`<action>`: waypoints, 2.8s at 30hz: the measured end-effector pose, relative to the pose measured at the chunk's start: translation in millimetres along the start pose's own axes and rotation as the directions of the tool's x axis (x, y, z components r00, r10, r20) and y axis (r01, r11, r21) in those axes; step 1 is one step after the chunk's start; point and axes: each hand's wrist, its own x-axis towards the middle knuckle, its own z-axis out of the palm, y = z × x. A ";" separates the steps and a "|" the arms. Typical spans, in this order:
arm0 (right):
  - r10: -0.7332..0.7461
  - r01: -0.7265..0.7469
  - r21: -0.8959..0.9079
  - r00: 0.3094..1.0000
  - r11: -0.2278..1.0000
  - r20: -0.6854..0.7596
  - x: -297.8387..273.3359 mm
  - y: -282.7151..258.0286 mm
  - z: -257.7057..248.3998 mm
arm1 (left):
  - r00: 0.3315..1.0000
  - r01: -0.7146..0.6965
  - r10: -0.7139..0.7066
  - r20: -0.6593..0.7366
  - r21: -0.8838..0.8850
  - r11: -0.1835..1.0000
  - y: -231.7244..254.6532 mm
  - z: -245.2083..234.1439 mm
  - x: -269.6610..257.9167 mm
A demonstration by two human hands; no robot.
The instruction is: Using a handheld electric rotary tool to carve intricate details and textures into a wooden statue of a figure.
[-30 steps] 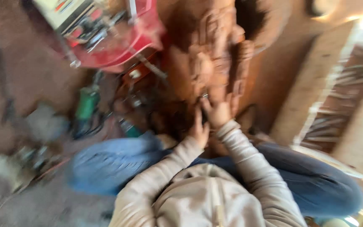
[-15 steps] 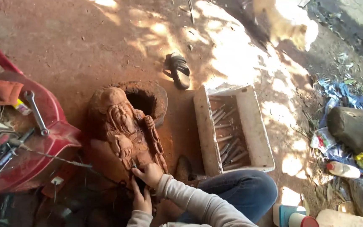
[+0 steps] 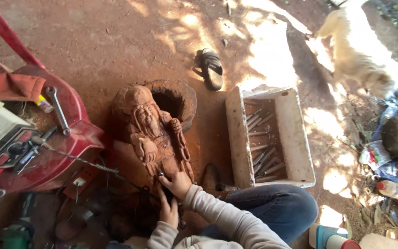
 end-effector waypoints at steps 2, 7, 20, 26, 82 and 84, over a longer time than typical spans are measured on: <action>-0.025 0.024 0.041 0.999 0.999 0.020 -4.5 -3.0 -5.0 | 1.000 0.014 -0.014 -0.007 0.001 1.000 -6.0 3.4 -3.3; -0.036 0.033 0.071 0.999 0.997 0.034 -4.4 -5.3 -7.4 | 0.988 -0.151 0.151 -0.021 -0.017 0.988 -14.1 1.9 -1.0; -0.038 0.036 0.021 0.997 0.999 0.074 -7.7 -2.7 -10.9 | 0.986 -0.165 0.167 -0.025 0.053 0.985 -46.6 7.6 13.3; -0.017 0.016 0.012 0.993 1.000 0.113 -5.4 12.0 -0.5 | 0.978 -0.206 0.207 -0.023 0.049 0.977 -61.6 12.7 23.0; 0.080 -0.171 0.282 0.948 0.944 0.307 17.5 -16.4 -20.7 | 1.000 0.024 -0.024 0.007 0.022 0.999 66.4 -9.5 -12.2; 0.042 -0.130 0.271 0.951 0.954 0.306 18.2 -15.1 -20.0 | 1.000 -0.022 0.022 -0.013 -0.012 1.000 55.9 -5.3 -14.4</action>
